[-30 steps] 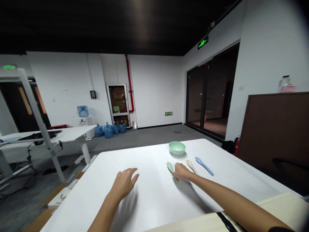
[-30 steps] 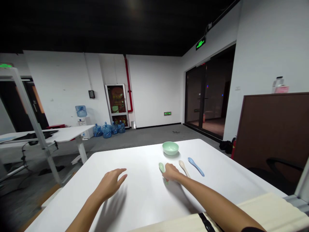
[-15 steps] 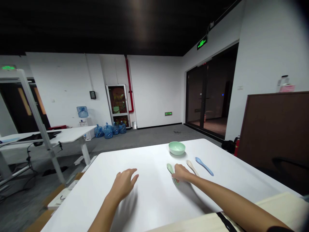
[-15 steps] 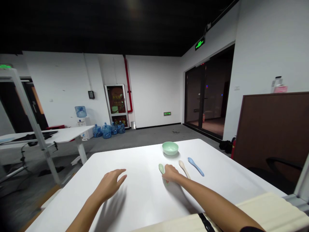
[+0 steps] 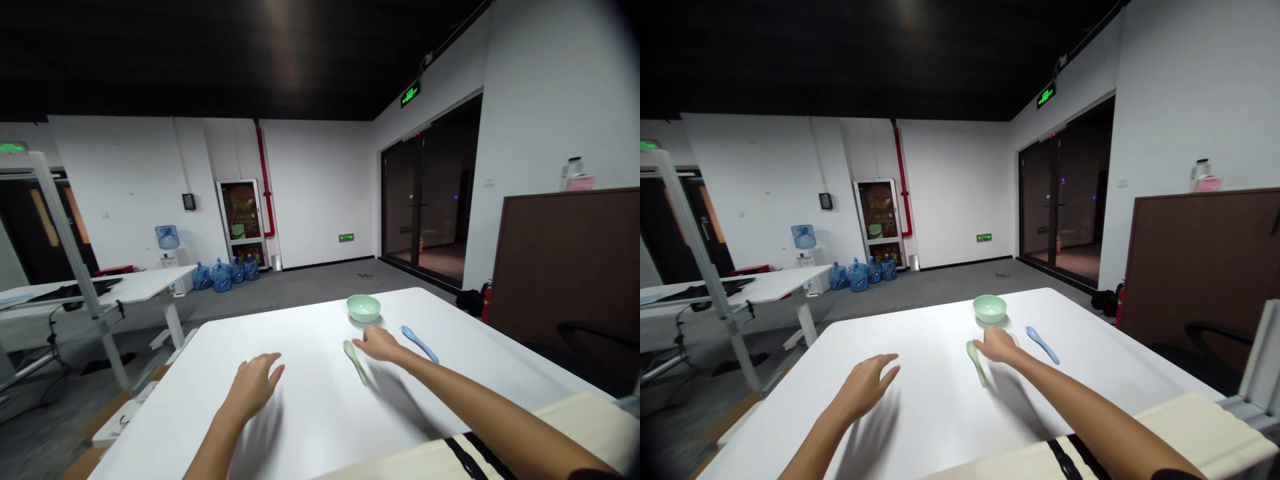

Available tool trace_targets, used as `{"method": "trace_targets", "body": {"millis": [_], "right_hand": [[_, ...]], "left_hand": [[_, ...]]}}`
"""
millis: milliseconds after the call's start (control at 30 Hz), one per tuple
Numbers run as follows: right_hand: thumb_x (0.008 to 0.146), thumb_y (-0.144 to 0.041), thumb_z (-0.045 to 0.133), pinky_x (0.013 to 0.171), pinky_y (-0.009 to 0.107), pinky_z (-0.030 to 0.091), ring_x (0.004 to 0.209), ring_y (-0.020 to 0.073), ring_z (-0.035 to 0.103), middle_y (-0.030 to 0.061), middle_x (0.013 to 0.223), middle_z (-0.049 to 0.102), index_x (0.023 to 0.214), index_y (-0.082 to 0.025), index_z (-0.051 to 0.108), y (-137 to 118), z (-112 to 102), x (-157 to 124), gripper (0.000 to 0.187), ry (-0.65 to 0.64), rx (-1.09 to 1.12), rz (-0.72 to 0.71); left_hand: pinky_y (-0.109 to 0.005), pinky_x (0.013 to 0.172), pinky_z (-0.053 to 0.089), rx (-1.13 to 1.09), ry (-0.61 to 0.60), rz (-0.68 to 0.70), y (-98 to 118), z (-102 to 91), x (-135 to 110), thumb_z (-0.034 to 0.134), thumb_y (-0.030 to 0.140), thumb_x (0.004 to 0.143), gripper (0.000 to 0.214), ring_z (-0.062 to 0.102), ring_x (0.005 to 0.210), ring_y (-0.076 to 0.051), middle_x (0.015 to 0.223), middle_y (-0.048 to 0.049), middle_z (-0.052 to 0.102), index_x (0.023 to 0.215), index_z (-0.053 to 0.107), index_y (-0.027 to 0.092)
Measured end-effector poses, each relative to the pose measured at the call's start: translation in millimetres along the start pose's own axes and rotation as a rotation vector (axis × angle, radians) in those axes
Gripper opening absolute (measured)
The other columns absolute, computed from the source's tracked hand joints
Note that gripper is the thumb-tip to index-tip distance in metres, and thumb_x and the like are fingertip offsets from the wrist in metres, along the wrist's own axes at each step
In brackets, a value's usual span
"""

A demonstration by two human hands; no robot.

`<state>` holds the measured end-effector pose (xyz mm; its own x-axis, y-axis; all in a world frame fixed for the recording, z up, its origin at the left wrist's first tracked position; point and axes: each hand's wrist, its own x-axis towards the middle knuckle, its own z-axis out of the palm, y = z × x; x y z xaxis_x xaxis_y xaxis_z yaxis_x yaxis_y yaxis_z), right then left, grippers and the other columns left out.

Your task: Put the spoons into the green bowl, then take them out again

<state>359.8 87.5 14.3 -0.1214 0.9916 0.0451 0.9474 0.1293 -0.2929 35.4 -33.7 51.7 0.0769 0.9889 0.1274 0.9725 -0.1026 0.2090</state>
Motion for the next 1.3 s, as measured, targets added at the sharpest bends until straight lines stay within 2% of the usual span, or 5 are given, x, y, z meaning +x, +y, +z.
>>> {"method": "trace_targets", "body": {"millis": [267, 500, 700, 933, 1300], "right_hand": [[0.093, -0.055, 0.046, 0.093, 0.031, 0.042, 0.119, 0.0287, 0.059, 0.0125, 0.129, 0.066, 0.13, -0.019, 0.062, 43.6, -51.5, -21.6, 0.054, 0.115, 0.109, -0.151], [0.092, -0.063, 0.042, 0.11, 0.039, 0.033, 0.139, 0.0318, 0.042, 0.0152, 0.155, 0.041, 0.148, -0.018, 0.046, 83.9, -40.9, -48.7, 0.072, 0.117, 0.048, -0.082], [0.093, -0.062, 0.04, 0.11, 0.04, 0.034, 0.141, 0.0322, 0.039, 0.0168, 0.155, 0.04, 0.148, -0.016, 0.045, 103.4, -22.4, -49.9, 0.072, 0.133, 0.002, -0.055], [0.094, -0.057, 0.041, 0.103, 0.037, 0.04, 0.132, 0.0316, 0.05, 0.0171, 0.151, 0.046, 0.146, -0.014, 0.047, 100.8, -24.1, -52.2, 0.068, 0.099, -0.014, -0.045], [0.095, -0.054, 0.04, 0.08, 0.032, 0.044, 0.107, 0.0295, 0.064, 0.0182, 0.115, 0.069, 0.118, -0.015, 0.064, 98.1, -30.2, -33.4, 0.052, 0.103, -0.035, -0.027]], "left_hand": [[-0.043, 0.108, 0.041, 0.0, 0.014, 0.001, -1.9, 2.8, 1.8, 0.034, 0.047, 0.096, 0.051, 0.055, 0.13, -0.026, 0.14, -0.0076, 0.062, 0.134, 0.059, 0.023], [-0.044, 0.108, 0.041, 0.004, 0.033, -0.002, -2.9, 2.7, 2.7, 0.034, 0.048, 0.095, 0.051, 0.056, 0.13, -0.027, 0.139, -0.0071, 0.062, 0.133, 0.06, 0.025], [-0.044, 0.109, 0.04, 0.019, 0.014, -0.01, 0.2, 0.0, 1.6, 0.033, 0.047, 0.096, 0.052, 0.054, 0.131, -0.026, 0.14, -0.0071, 0.061, 0.133, 0.059, 0.024], [-0.044, 0.109, 0.041, 0.025, -0.004, -0.012, 2.5, -2.4, 0.6, 0.033, 0.048, 0.096, 0.054, 0.054, 0.131, -0.027, 0.141, -0.008, 0.06, 0.135, 0.058, 0.021], [-0.042, 0.108, 0.041, 0.015, 0.021, -0.007, -1.2, 1.6, 2.2, 0.034, 0.049, 0.096, 0.052, 0.055, 0.131, -0.027, 0.14, -0.0072, 0.062, 0.133, 0.059, 0.024]]}}
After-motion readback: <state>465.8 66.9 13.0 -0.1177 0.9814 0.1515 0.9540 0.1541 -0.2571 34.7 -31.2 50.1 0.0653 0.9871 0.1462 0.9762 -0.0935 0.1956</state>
